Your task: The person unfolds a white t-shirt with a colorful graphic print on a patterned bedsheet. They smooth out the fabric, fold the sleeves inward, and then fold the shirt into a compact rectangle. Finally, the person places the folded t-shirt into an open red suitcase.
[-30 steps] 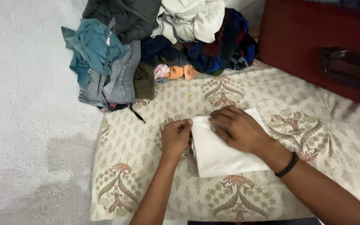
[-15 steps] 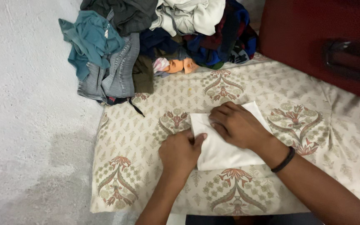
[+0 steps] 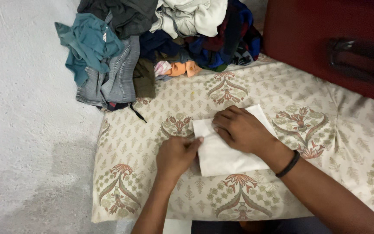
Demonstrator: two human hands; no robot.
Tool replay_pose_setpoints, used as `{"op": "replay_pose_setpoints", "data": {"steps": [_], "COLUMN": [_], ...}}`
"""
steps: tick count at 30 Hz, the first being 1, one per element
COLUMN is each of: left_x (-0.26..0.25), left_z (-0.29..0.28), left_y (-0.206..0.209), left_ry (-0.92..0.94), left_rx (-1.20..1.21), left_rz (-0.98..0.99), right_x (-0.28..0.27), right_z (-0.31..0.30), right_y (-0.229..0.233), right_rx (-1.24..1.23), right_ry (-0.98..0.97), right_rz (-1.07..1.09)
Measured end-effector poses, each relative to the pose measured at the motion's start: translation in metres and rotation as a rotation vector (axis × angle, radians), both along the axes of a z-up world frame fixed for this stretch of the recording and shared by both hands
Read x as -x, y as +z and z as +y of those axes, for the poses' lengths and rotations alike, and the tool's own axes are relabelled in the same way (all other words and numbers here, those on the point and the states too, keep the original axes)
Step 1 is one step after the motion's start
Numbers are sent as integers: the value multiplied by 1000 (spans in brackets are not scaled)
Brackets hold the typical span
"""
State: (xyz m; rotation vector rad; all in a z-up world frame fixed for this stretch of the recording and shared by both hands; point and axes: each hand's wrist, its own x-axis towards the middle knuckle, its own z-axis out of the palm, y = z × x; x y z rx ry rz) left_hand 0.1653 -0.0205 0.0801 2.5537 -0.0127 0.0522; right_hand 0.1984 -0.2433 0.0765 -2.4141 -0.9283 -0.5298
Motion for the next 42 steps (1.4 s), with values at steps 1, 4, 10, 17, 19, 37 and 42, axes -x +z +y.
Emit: {"op": "replay_pose_setpoints", "data": {"steps": [1, 4, 10, 17, 19, 37, 42], "left_x": [-3, -23, -51, -86, -83, -70, -57], "left_z": [-1, -7, -20, -9, -4, -21, -27], "left_y": [2, 4, 9, -34, -36, -21, -3], "left_ry": [18, 92, 108, 86, 93, 49, 64], "left_rx": [-20, -19, -95, 756, 804, 90, -17], "left_rz": [-96, -232, -72, 138, 197, -200, -180], "right_x": [0, 0, 1, 1, 1, 19, 30], "right_z": [0, 0, 0, 0, -1, -93, -98], "right_y": [0, 1, 1, 1, 1, 8, 2], "right_rx": [3, 12, 8, -8, 0, -381, -242], "right_ry": [-3, -2, 5, -2, -7, -429, -530], "right_rz": [2, -8, -16, -45, -44, 215, 336]}}
